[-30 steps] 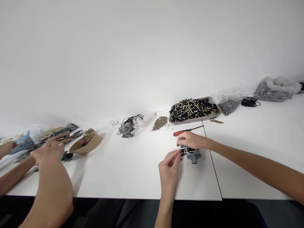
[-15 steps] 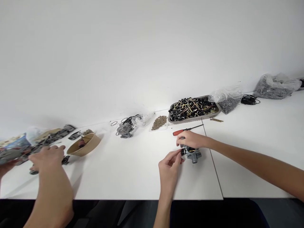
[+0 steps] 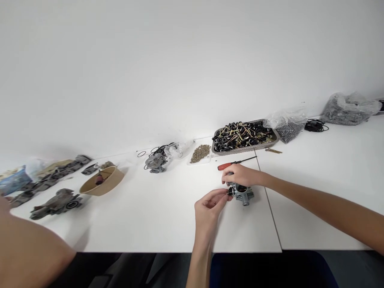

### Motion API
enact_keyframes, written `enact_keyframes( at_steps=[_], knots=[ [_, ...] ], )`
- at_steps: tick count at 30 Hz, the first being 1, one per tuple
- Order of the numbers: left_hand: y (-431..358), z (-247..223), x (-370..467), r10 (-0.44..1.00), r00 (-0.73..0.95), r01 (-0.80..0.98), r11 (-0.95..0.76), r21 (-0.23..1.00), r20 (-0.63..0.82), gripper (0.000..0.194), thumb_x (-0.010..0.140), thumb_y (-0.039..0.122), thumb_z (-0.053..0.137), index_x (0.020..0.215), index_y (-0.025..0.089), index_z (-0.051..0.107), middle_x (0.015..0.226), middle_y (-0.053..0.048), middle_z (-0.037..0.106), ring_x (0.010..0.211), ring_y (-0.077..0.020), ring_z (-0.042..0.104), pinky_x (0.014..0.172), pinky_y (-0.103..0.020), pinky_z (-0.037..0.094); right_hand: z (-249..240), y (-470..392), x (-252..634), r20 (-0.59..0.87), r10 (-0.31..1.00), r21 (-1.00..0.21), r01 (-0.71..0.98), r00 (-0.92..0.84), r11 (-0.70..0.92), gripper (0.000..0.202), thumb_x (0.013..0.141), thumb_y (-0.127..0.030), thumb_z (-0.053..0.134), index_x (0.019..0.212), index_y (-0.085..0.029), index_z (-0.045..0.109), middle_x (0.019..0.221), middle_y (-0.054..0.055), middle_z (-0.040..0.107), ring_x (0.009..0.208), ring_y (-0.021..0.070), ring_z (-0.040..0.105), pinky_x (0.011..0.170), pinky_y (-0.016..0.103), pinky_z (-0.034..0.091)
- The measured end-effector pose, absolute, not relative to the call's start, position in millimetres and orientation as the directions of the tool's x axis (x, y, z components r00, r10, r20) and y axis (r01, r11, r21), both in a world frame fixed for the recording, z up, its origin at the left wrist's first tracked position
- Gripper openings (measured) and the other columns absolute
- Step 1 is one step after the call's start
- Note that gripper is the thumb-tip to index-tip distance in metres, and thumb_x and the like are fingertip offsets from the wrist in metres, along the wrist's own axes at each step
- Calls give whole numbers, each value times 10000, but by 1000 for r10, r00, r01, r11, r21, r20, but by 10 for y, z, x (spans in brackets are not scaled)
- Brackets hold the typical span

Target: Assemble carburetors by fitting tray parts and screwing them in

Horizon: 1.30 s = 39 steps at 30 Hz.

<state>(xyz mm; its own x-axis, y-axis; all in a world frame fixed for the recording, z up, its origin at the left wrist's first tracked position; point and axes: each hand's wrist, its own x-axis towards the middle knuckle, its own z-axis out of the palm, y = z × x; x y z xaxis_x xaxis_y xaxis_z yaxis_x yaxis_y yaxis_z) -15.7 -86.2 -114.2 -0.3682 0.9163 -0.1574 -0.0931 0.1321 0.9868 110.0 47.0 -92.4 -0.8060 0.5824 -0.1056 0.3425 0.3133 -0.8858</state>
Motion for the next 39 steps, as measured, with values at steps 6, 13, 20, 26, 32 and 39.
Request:
enact_keyframes(
  at_steps=[6,13,20,26,32,39],
  knots=[
    [-844,-1190,-121,873,-461,-109,122,986,-159,321,624,370,810,825,123,767,685,-85,726,707,-180,686,769,-307,573,-925,471,1102,-100,578,-889,334,-810,313,211,844,-319,543,772,-156,658,804,33,643,707,139,542,631,254,379],
    [-845,-1187,-50,886,-455,-90,51,995,-86,224,646,335,782,747,137,759,662,-44,682,657,-127,624,675,-247,522,-914,468,1099,-81,586,-896,317,-807,312,209,821,-302,574,698,-151,650,923,63,645,799,161,567,640,246,378],
    [-886,-1191,-20,875,-463,-69,120,990,-139,261,653,367,774,787,145,741,615,-44,688,651,-132,637,687,-240,514,-890,455,1104,-102,591,-893,336,-800,300,202,822,-300,563,726,-147,654,892,54,638,686,127,520,603,254,355],
    [-695,-1041,-382,947,-306,94,127,987,-93,301,668,396,755,826,141,734,633,-63,696,601,-152,628,661,-280,525,-917,466,1111,-132,582,-891,353,-802,284,213,843,-310,538,739,-154,638,779,32,635,614,109,476,562,247,344],
    [140,-862,-882,988,-90,567,-49,822,122,197,733,337,656,831,184,732,841,-74,720,643,-127,594,604,-234,465,-922,457,1117,-190,591,-893,389,-784,228,223,865,-336,521,794,-161,639,785,31,636,540,89,435,481,238,314],
    [582,-1071,-759,966,259,580,-167,797,14,167,578,125,674,720,199,722,706,-15,679,604,-112,538,529,-198,366,-933,448,1100,-216,608,-886,415,-764,206,232,884,-347,522,830,-164,654,833,39,651,570,86,440,496,226,330]
  ],
)
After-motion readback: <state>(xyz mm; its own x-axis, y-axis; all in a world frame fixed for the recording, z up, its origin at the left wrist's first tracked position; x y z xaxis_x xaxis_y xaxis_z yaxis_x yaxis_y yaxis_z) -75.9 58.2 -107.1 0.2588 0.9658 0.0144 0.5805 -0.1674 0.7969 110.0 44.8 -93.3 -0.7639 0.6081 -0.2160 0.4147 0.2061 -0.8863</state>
